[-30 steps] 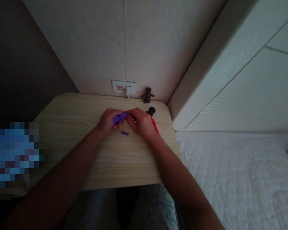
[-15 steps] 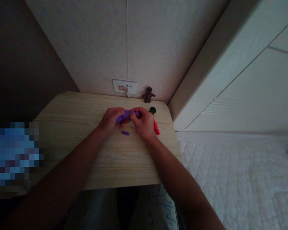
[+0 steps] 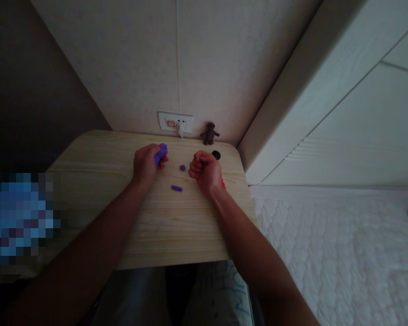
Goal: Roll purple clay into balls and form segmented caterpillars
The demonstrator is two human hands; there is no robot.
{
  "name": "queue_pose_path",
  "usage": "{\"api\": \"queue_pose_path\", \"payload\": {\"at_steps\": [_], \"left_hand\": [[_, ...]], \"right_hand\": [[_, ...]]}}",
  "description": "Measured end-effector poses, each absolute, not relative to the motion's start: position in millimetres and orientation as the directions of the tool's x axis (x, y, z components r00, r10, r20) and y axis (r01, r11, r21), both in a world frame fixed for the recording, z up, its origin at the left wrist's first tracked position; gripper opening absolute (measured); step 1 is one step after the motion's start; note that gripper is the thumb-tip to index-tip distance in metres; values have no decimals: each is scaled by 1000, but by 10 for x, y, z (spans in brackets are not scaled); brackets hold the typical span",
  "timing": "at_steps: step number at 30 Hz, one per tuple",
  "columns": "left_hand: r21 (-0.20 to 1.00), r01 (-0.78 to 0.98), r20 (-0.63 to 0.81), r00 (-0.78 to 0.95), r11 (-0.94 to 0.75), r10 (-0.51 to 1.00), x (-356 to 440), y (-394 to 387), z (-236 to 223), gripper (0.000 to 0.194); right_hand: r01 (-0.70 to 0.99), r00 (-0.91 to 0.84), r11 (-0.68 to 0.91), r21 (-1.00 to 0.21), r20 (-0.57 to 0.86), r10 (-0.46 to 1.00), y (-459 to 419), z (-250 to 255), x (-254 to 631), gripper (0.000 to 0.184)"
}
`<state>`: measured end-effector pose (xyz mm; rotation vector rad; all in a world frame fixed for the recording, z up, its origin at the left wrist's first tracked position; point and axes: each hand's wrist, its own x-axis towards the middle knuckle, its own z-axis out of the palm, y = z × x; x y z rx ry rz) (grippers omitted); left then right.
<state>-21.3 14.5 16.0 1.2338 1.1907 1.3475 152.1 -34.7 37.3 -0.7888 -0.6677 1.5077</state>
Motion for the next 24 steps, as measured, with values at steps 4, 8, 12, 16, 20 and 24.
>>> {"api": "queue_pose_path", "payload": {"at_steps": [4,8,12,16,20,24], "left_hand": [[956,265,192,-238,-126,952,-319,226,113,26],[913,384,238,-220,-141,946,-343,205,123,26],[841,526,273,-208,-128,939,-346,207,107,26],[660,749,324,-223,-51,920,-341,220,94,28],[581,814,291,-211,3,933,-316,167,132,33],[529,848,322,-159,-38,933,-311,99,173,35]], "right_hand": [[-621,-90,-157,-768,-129,988,-362,383,1533,30],[-621,-77,-171,-765,-157,985,-346,390,1471,29],[-629,-75,-156,-761,-140,987,-361,389,1464,18],[-568,-44,-123,-814,-119,992,-384,364,1511,13],[-522,1,-95,-848,-113,994,-344,301,1493,19],[-463,74,56,-884,24,997,-277,183,1464,20]]}}
